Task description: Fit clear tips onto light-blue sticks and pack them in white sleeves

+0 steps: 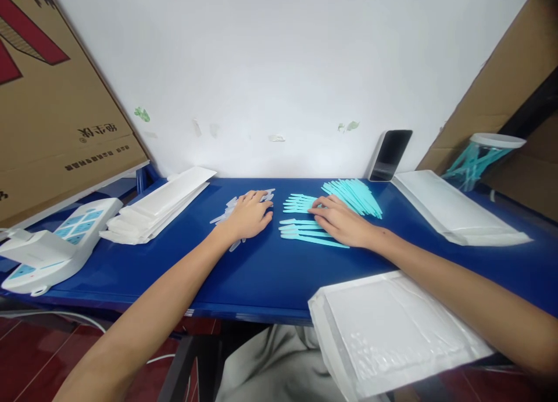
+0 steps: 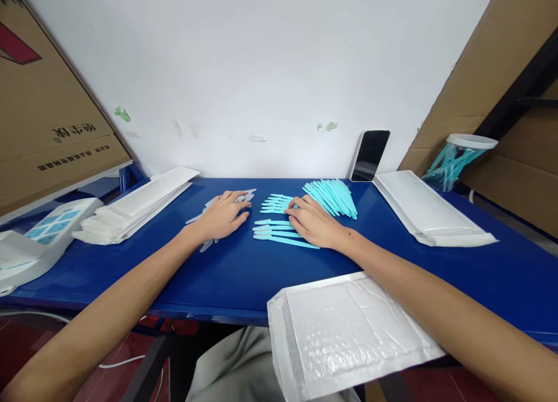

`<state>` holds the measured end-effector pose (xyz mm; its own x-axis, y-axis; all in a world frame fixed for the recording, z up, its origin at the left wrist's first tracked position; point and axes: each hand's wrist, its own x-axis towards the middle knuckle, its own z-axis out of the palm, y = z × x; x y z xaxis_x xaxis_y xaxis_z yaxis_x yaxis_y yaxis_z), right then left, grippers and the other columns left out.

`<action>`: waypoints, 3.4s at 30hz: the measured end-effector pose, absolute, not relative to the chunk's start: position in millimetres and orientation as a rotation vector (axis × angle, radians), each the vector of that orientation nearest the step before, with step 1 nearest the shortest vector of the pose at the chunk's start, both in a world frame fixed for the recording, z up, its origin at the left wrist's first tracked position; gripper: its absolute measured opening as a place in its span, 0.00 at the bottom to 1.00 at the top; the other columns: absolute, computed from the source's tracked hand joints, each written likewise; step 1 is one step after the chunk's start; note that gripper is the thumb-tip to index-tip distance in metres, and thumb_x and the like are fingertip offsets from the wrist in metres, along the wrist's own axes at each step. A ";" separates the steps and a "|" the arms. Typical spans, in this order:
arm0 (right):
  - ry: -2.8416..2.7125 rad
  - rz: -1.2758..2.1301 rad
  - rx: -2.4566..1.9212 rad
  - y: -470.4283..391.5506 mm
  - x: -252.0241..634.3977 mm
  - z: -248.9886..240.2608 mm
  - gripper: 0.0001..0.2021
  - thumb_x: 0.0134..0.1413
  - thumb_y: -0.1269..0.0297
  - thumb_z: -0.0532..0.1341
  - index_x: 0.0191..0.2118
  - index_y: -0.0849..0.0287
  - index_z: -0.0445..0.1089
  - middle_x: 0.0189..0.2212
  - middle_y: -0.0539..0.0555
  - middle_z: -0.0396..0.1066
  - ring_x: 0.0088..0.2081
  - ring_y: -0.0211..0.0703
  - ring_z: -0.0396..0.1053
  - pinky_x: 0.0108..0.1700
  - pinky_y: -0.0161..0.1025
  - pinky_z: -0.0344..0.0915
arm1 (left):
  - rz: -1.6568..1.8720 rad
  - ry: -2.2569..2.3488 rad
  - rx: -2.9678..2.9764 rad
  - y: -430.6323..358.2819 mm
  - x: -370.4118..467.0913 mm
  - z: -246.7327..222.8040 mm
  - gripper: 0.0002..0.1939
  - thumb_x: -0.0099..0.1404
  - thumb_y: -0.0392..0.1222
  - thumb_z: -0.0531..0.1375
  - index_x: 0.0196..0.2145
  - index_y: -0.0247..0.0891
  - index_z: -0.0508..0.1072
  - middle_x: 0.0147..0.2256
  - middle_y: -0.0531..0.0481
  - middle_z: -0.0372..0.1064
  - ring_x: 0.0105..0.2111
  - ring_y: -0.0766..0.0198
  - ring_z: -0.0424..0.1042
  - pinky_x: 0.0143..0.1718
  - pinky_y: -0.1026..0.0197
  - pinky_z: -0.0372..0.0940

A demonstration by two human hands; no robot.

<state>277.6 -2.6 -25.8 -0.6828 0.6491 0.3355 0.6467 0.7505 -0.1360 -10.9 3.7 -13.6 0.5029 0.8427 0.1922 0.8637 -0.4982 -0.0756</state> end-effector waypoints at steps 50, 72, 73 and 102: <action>-2.467 0.140 -1.117 3.7 276.6 -27.9 0.15 0.62 0.71 0.57 0.50 0.57 0.77 0.42 0.56 0.80 0.45 0.52 0.77 0.46 0.44 0.70 | -0.971 -1.060 -2.725 4.8 -2.0 -11.6 0.12 0.76 0.39 0.52 0.45 0.38 0.75 0.41 0.45 0.76 0.42 0.58 0.72 0.46 0.56 0.67; -2.355 0.125 -0.957 4.2 277.9 -30.4 0.19 0.67 0.68 0.50 0.52 0.56 0.76 0.40 0.59 0.68 0.39 0.50 0.70 0.43 0.47 0.69 | -1.321 -1.325 -2.716 5.4 2.6 -11.9 0.11 0.70 0.45 0.58 0.43 0.39 0.78 0.39 0.48 0.80 0.37 0.60 0.78 0.40 0.60 0.70; -2.345 0.119 -0.952 4.2 277.7 -30.0 0.18 0.68 0.68 0.50 0.52 0.57 0.76 0.41 0.60 0.68 0.40 0.50 0.70 0.43 0.47 0.69 | -1.341 -1.346 -2.727 5.1 3.6 -11.7 0.11 0.69 0.45 0.59 0.42 0.39 0.78 0.39 0.48 0.80 0.37 0.59 0.78 0.40 0.60 0.70; -2.453 0.068 -1.126 -7.3 274.9 -17.5 0.19 0.70 0.53 0.51 0.46 0.59 0.74 0.34 0.56 0.67 0.35 0.47 0.67 0.36 0.42 0.59 | -1.745 -1.532 -2.771 2.9 10.2 -9.7 0.09 0.60 0.44 0.67 0.34 0.37 0.83 0.38 0.44 0.81 0.42 0.53 0.79 0.43 0.56 0.71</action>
